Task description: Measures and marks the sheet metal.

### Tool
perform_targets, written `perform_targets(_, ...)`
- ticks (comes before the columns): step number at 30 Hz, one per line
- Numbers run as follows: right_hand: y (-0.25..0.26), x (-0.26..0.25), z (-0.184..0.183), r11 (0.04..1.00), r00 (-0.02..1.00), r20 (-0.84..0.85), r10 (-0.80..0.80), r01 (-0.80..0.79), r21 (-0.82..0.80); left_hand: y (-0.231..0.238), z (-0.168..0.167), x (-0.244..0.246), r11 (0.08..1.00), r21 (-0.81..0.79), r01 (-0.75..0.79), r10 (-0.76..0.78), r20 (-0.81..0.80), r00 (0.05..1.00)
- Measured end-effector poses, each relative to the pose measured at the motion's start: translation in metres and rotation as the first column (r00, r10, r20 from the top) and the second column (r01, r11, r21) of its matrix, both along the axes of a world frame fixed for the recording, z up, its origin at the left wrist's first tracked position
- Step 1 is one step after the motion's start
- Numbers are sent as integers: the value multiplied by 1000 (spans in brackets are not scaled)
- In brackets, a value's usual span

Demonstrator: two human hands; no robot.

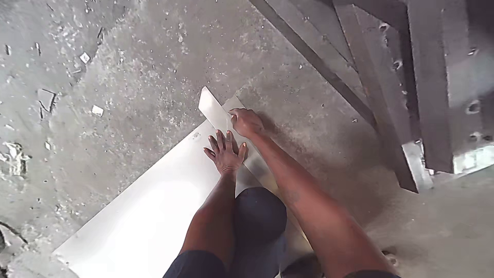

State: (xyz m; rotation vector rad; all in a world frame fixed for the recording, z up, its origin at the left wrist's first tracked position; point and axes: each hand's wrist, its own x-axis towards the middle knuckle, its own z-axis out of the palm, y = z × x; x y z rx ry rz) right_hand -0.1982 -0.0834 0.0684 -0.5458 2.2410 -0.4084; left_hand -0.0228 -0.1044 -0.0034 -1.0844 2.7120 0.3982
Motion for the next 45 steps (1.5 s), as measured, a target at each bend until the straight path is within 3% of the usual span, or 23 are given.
perform_targets(8,-34,-10,-4,998,1000,-26,-3,5,66,-4,-1,0,999,33,4,-4,-13,1000)
perform_targets(18,-43,-12,31,968,987,-41,152,-141,209,-6,1,-2,1000,10,11,-11,-14,1000)
perform_targets(21,15,15,34,964,977,-31,209,-200,174,-5,-1,-2,1000,4,18,-18,2,1000)
perform_targets(23,79,53,28,961,975,-23,221,-214,175,-3,-3,1,1000,1,16,-16,-14,1000)
perform_targets(26,170,115,45,900,978,164,127,-183,396,-3,-7,3,999,-34,25,-27,-58,998)
perform_targets(29,210,142,51,863,974,228,2,-117,492,0,-7,2,999,-31,12,-13,-48,999)
perform_targets(31,203,133,52,881,978,206,34,-126,455,-1,-4,-2,999,-34,13,-15,-48,999)
perform_targets(34,176,105,52,943,997,74,-7,-18,333,2,-6,3,999,-37,24,-26,-53,998)
perform_targets(39,81,33,25,999,1000,4,-31,31,14,-1,-4,2,1000,-18,5,-5,-17,1000)
perform_targets(45,-8,-5,-14,997,998,-29,-54,52,-58,-2,-6,0,999,-36,11,-13,-57,998)
